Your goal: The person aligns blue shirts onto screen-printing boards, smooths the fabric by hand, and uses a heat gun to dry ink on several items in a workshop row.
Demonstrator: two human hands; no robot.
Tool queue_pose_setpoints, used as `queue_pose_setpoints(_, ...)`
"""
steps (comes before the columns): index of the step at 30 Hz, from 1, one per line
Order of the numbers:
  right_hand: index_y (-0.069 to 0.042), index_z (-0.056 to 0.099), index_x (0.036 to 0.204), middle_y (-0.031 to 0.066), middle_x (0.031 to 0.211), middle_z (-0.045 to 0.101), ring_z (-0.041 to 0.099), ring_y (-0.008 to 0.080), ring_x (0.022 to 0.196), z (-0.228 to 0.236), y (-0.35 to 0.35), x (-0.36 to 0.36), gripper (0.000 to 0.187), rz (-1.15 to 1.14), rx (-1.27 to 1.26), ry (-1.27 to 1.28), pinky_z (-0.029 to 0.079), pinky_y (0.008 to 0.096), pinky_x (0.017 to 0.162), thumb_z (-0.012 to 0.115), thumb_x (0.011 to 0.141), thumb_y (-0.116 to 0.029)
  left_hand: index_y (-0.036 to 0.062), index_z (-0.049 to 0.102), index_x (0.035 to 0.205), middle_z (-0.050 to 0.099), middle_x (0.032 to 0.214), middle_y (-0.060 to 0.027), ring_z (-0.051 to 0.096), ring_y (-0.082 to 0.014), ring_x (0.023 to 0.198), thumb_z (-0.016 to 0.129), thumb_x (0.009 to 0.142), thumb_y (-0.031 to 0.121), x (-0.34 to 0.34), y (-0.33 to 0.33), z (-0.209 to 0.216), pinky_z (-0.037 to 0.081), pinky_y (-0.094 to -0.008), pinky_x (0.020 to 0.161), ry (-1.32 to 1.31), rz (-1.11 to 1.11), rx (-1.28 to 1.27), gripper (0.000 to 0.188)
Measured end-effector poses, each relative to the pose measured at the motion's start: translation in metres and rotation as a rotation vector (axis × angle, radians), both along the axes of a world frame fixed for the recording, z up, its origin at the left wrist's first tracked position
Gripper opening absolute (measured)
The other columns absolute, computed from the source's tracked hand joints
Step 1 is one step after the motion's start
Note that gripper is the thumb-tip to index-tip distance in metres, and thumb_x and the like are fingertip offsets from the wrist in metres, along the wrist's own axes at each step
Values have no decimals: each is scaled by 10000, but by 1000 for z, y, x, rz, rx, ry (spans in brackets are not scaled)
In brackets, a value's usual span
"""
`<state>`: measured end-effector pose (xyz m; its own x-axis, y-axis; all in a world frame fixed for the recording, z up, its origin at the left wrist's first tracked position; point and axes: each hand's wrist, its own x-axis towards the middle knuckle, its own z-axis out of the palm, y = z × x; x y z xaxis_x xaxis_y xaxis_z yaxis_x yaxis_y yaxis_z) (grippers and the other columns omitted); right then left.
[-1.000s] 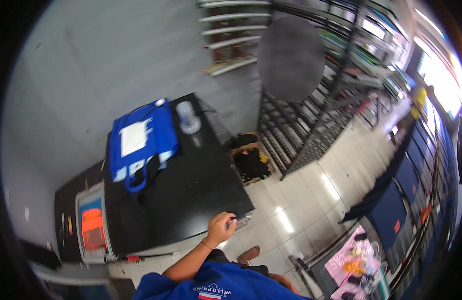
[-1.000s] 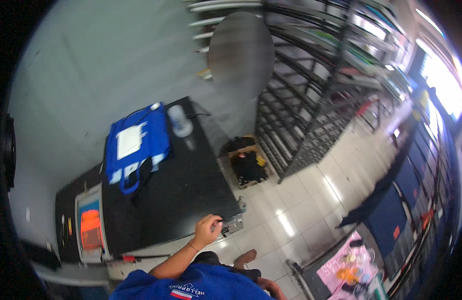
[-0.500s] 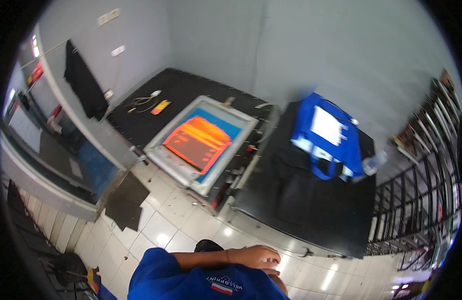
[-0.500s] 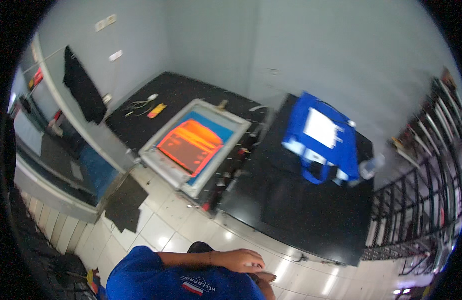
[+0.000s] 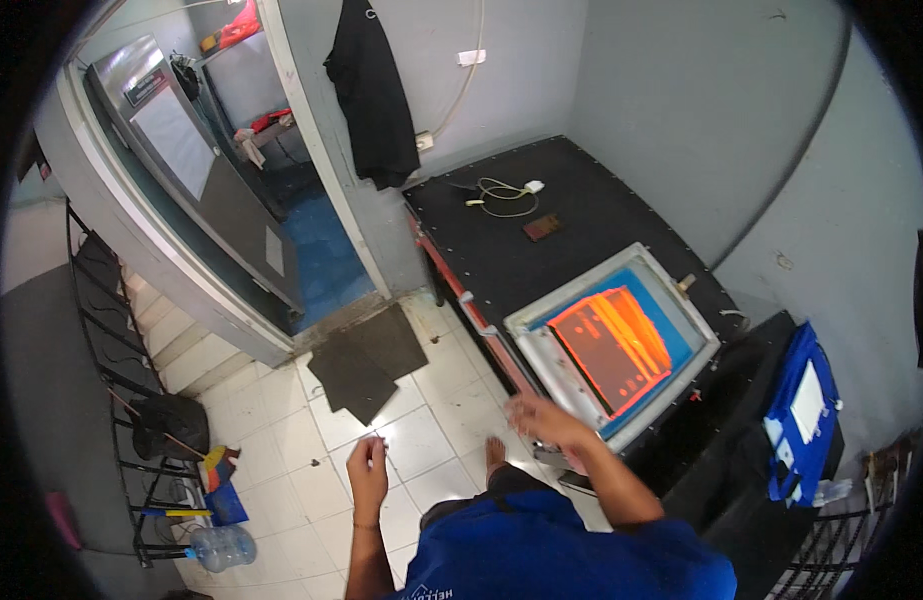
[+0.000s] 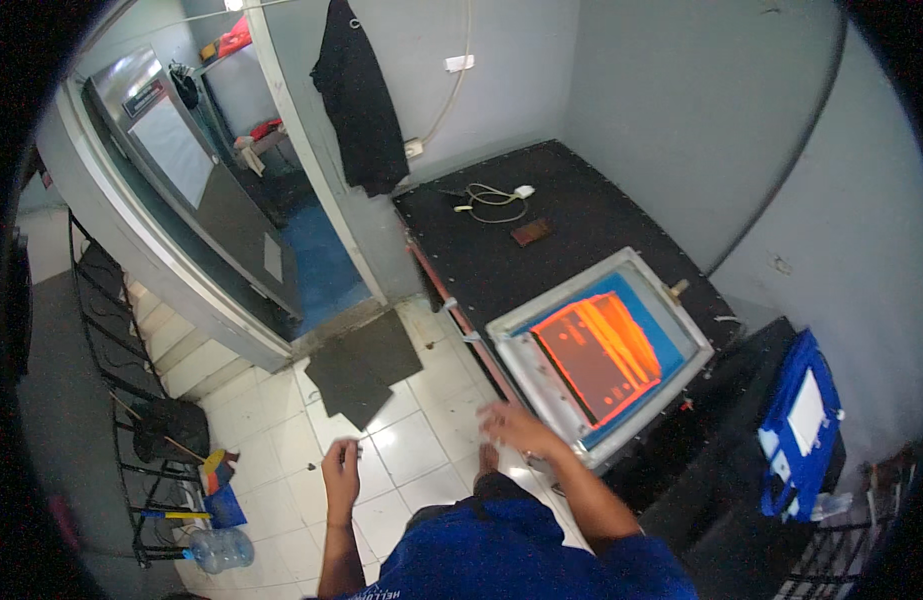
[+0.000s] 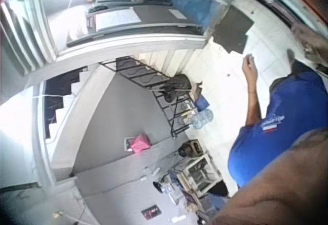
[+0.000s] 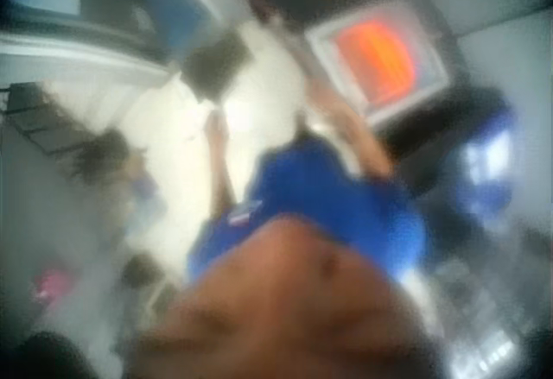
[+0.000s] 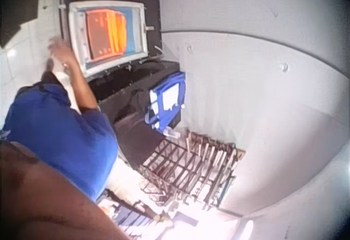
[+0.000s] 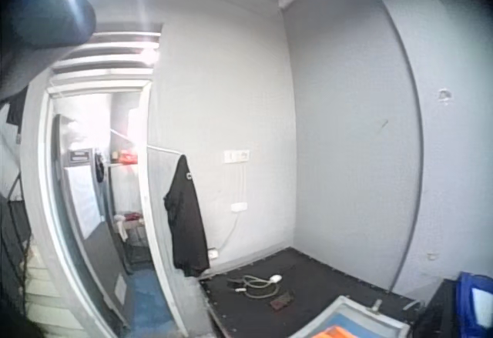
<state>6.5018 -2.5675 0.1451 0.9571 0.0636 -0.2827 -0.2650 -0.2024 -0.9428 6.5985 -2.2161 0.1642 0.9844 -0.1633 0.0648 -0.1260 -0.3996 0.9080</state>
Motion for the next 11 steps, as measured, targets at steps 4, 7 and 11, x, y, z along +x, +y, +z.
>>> queue_pose_setpoints(4, 22, 400, 1334, 99, 859, 644, 622, 174, 742, -14, -61, 197, 552, -312, 81, -57, 511, 334, 681, 617, 876, -196, -31, 651, 958, 650, 774, -71, 567, -119, 689, 554, 976, 167, -9, 57, -43, 464, -279, 638, 161, 93, 91, 221)
queue_pose_setpoints(7, 62, 334, 1364, 266, 1135, 589, 595, 353, 1043, -47, -148, 319, 708, -723, -262, 96, 480, 423, 912, 651, 846, -301, -11, 656, 950, 652, 775, -66, 568, -109, 679, 579, 960, 173, -9, 82, -95, 454, -270, 598, 255, 21, 320, 199)
queue_pose_setpoints(11, 52, 291, 1341, 268, 1301, 550, 582, 397, 1172, -79, -216, 425, 732, -1051, -430, 455, 477, 461, 974, 623, 873, -401, 25, 679, 1012, 697, 846, -93, 611, -154, 695, 598, 937, 149, 4, 97, -129, 482, -280, 576, 510, 60, 256, 166)
